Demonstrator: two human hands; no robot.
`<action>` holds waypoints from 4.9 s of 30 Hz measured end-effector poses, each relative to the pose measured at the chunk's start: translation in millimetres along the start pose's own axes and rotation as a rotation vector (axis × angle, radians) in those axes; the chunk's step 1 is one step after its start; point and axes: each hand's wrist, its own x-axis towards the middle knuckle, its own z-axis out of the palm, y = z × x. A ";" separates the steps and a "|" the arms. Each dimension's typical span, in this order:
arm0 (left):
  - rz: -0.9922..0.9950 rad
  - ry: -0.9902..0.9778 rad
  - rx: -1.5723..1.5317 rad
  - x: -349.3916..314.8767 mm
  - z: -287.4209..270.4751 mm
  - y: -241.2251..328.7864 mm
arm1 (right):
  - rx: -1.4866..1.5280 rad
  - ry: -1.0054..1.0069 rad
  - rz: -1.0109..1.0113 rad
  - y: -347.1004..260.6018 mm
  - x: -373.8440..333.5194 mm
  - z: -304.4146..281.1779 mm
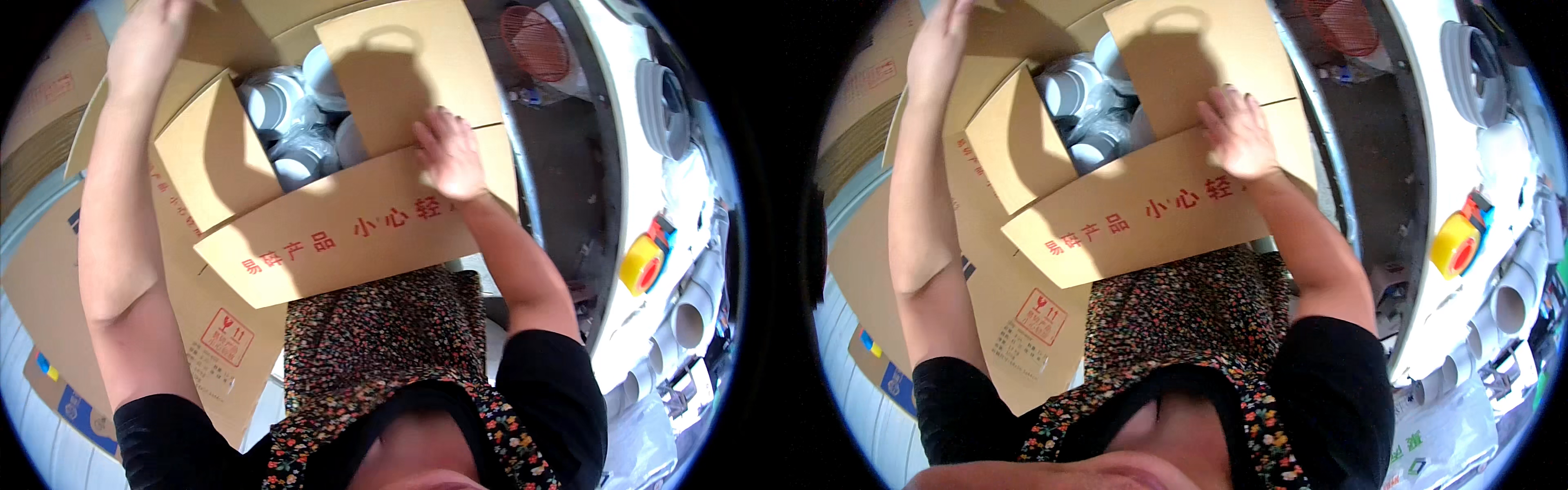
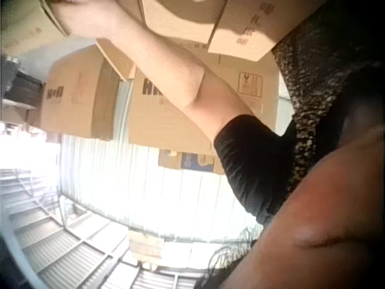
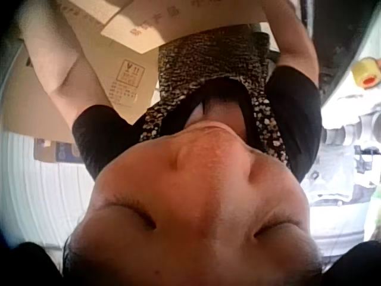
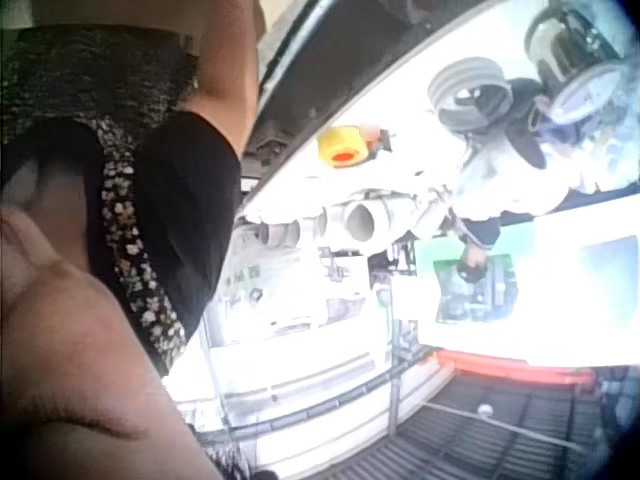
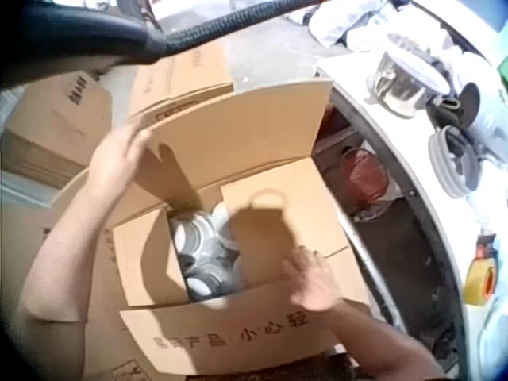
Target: The person assembles and packs cylindrical kitchenware into a cardboard box. They pick up a gray container, attach a lid, wrap it in a plastic bag, and place it into a box marked 'FRAGILE'. This process is repeated for multiple units.
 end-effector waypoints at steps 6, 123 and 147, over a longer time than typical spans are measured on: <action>0.161 -0.643 -0.001 -182.9 27.1 55.9 | 0.163 0.012 -0.594 7.0 -3.8 -11.2; -0.350 -0.924 -0.765 -117.3 23.7 83.4 | 0.390 0.283 0.898 112.4 36.6 -17.6; -1.016 -1.094 -0.182 -411.0 142.5 -181.2 | -0.212 -0.034 -0.063 -182.5 113.6 81.7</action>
